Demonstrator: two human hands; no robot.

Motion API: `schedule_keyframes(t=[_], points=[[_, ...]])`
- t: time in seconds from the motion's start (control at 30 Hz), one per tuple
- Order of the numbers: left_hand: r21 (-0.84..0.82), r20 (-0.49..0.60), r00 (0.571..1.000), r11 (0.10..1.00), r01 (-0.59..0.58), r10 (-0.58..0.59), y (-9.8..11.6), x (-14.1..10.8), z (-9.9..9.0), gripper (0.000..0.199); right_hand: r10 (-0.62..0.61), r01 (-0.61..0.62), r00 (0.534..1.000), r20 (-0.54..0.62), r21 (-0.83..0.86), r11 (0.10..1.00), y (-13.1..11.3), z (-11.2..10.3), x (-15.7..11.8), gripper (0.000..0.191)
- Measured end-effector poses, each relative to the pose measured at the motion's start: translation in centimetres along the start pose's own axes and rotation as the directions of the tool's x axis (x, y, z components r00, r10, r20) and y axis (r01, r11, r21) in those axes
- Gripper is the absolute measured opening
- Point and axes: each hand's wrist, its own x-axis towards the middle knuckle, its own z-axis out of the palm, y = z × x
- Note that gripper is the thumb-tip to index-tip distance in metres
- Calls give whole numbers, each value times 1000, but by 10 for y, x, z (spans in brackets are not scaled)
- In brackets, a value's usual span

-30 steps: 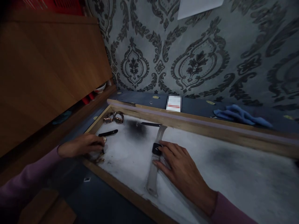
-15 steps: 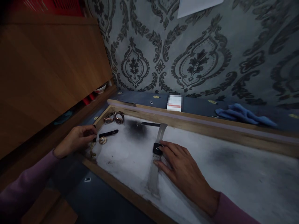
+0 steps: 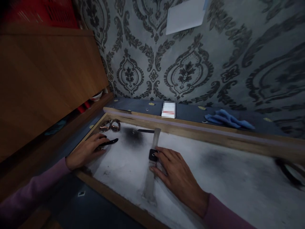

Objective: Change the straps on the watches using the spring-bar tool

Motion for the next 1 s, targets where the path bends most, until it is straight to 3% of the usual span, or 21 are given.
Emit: schedule_keyframes(t=[0.1, 0.2, 0.37, 0.5, 0.6, 0.73, 0.8, 0.9, 1.0], points=[[43, 45, 999, 999, 19, -21, 1, -1, 0, 31, 35, -35, 999, 22, 5, 999, -2, -1, -1, 32], [167, 96, 987, 979, 116, -133, 6, -2, -6, 21, 56, -57, 998, 39, 12, 998, -2, -2, -1, 33], [319, 219, 922, 917, 242, -319, 16, -3, -26, 20, 36, -36, 999, 12, 14, 999, -1, 0, -1, 37], [407, 184, 914, 874, 265, -362, 17, 0, -46, 25, 15, -15, 1000, -1, 12, 1000, 1, 1, -1, 39], [419, 141, 934, 875, 244, -328, 15, 6, -57, 28, 14, -14, 1000, 13, 11, 1000, 1, 2, -1, 39], [361, 183, 957, 921, 149, -227, 13, 19, -54, 26, 31, -32, 999, 37, 18, 999, 1, 2, 0, 38], [279, 237, 969, 960, 0, -69, 10, 23, -47, 34, 34, -34, 999, 32, 24, 999, 1, 2, 0, 39], [169, 274, 948, 962, -214, 162, 4, 24, -39, 39, 25, -26, 999, 31, 31, 999, 1, 2, 0, 40], [262, 288, 954, 952, -161, 82, 3, 20, -42, 28, 24, -25, 999, 35, 33, 999, 2, 3, -1, 41]])
